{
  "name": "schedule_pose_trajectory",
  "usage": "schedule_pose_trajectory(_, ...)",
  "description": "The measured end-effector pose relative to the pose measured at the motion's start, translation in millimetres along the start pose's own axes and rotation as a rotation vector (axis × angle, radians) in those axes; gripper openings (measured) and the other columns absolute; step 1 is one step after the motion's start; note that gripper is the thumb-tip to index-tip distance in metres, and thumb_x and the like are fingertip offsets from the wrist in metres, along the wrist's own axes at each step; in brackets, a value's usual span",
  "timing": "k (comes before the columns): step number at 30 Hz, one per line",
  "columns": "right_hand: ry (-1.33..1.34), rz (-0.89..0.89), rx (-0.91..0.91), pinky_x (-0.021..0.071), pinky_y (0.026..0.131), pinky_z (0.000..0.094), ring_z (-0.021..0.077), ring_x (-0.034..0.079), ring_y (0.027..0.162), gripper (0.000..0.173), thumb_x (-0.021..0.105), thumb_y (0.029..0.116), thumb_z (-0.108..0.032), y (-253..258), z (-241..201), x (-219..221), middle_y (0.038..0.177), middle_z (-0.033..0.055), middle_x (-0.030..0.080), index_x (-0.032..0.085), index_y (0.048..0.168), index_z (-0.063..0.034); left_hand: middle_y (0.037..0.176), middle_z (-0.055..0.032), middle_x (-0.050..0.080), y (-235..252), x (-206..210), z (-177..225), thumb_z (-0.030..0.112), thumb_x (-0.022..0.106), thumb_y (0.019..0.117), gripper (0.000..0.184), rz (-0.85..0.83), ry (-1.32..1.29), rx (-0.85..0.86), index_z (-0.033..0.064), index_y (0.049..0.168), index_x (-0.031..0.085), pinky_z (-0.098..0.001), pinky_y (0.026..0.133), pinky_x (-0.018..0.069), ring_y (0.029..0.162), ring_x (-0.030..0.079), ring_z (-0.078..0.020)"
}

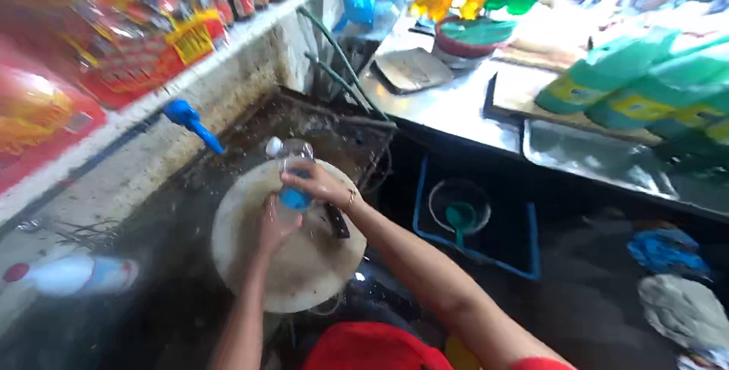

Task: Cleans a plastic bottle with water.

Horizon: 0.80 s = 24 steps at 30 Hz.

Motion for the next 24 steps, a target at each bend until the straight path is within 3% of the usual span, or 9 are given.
schedule_pose_trajectory(4, 0.112, 0.157, -0.045, 0.0489, 0.106, 0.0437, 0.0248, 0.064, 0.119, 0.041, 0.059, 0.103, -0.028, -24.8, 24.9, -70.6, 0.129, 0.0198, 0.066, 0.064, 0.13, 0.0014, 0.142, -0.0273, 0.056, 41.5, 28.9, 62.3, 0.027, 0.09, 0.074, 0.095, -0.139, 0.157, 0.106, 0.0002, 0.152, 0.043, -0.0569, 0.112, 0.0424, 0.133, 0.055, -0.0418)
schedule_pose_trajectory(9, 0.373, 0.468, -0.066, 0.0537, 0.09, 0.0363, 0.016, 0.065, 0.097, 0.032, 0.047, 0.1044, -0.019, -72.6, 101.7, -184.2, 0.108, 0.014, 0.069, 0.068, 0.115, 0.003, 0.134, -0.0237, 0.062, 82.7, 105.7, 175.2, 0.033, 0.085, 0.0767, 0.092, -0.432, 0.513, 0.29, 0.0081, 0.154, 0.041, -0.0596, 0.105, 0.0466, 0.126, 0.06, -0.0417)
schedule_pose_trajectory(11, 0.497, 0.606, -0.096, 0.0553, 0.089, 0.0354, 0.0152, 0.067, 0.095, 0.037, 0.04, 0.105, -0.017, -93.6, 140.1, -229.1, 0.106, 0.0132, 0.07, 0.068, 0.112, 0.0045, 0.135, -0.0239, 0.061, 97.1, 147.8, 224.3, 0.033, 0.083, 0.0787, 0.093, -0.538, 0.64, 0.326, 0.0108, 0.157, 0.037, -0.0621, 0.101, 0.0481, 0.124, 0.06, -0.0426)
schedule_pose_trajectory(14, 0.664, 0.737, -0.084, 0.0559, 0.09, 0.0342, 0.0157, 0.068, 0.097, 0.041, 0.033, 0.1077, -0.016, -128.0, 186.3, -289.1, 0.11, 0.0144, 0.071, 0.067, 0.116, 0.0067, 0.135, -0.0247, 0.06, 111.2, 211.1, 287.1, 0.033, 0.082, 0.0801, 0.094, -0.63, 0.768, 0.408, 0.0116, 0.158, 0.034, -0.0633, 0.099, 0.0483, 0.123, 0.06, -0.0434)
schedule_pose_trajectory(19, 0.732, 0.84, -0.011, 0.0555, 0.088, 0.0369, 0.0188, 0.067, 0.099, 0.042, 0.032, 0.1091, -0.019, -172.1, 240.2, -359.6, 0.114, 0.0159, 0.069, 0.066, 0.121, 0.0039, 0.136, -0.0259, 0.059, 124.6, 295.8, 350.8, 0.034, 0.083, 0.0812, 0.093, -0.717, 0.842, 0.509, 0.0111, 0.158, 0.036, -0.0645, 0.099, 0.0476, 0.124, 0.059, -0.0446)
schedule_pose_trajectory(24, 0.874, 0.931, 0.031, 0.0552, 0.087, 0.0378, 0.0196, 0.066, 0.099, 0.045, 0.028, 0.1101, -0.022, -200.6, 271.0, -394.7, 0.115, 0.0147, 0.069, 0.065, 0.123, 0.0012, 0.129, -0.0249, 0.063, 129.0, 345.7, 398.3, 0.032, 0.083, 0.0804, 0.083, -0.775, 0.936, 0.565, 0.0114, 0.15, 0.045, -0.0648, 0.096, 0.0484, 0.121, 0.061, -0.0444)
Point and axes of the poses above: each hand's wrist, its own y-axis towards the middle knuckle, its own x-axis out of the palm, z = x × y, the point moved 4 cm from there along y, towards the middle knuckle
